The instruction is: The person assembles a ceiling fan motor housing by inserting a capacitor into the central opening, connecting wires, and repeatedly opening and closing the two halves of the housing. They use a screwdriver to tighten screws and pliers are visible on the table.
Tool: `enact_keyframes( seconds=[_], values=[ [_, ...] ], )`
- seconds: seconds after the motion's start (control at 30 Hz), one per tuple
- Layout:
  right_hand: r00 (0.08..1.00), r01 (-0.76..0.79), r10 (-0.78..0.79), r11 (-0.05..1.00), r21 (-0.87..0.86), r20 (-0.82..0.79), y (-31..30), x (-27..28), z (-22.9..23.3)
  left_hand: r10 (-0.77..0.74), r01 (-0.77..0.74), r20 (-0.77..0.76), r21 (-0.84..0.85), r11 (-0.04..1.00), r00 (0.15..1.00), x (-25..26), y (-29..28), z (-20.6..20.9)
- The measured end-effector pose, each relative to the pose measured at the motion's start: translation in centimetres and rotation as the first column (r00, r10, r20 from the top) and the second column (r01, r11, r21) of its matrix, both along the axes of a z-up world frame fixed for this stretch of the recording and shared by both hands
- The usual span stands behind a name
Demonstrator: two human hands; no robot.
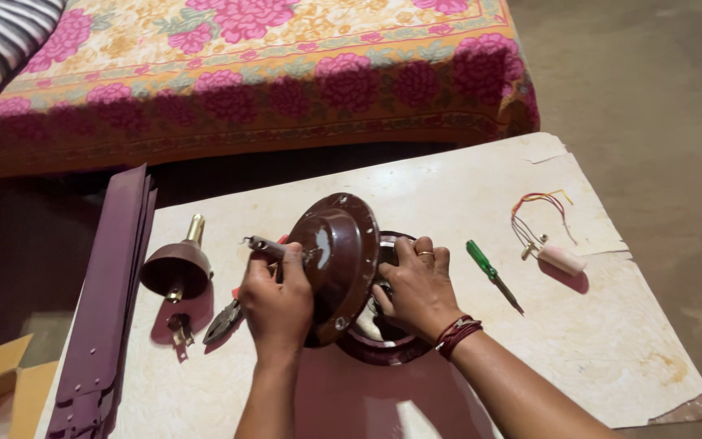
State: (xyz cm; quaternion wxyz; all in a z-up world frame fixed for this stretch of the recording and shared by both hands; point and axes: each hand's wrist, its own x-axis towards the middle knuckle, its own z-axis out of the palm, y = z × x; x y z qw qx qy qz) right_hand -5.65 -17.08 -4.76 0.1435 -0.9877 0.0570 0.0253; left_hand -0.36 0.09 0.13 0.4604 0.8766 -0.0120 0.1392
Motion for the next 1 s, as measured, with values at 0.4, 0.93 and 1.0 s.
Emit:
enact_keyframes(
  seconds=[0.4, 0.93, 1.0],
  values=[
    [0.992, 0.054, -0.057, 0.998, 0.034, 0.109, 1.6, 1.2, -1.8, -0.002, -0.003, 0.050, 0.093, 0.996, 0.999, 0.1, 0.6, -0.6],
    [0.950, 0.116, -0.215, 0.916, 0.385, 0.224, -3.3, 0.3, -3.2, -0.005, -0.024, 0.168, 0.171, 0.985, 0.986, -0.1, -0.7, -1.2],
    [0.948, 0.073, -0.180, 0.925, 0.372, 0.261, -3.6, 0.1, -3.5, 0.003, -0.039, 0.190, 0.183, 0.982, 0.982, 0.0, -0.8, -1.2]
  ],
)
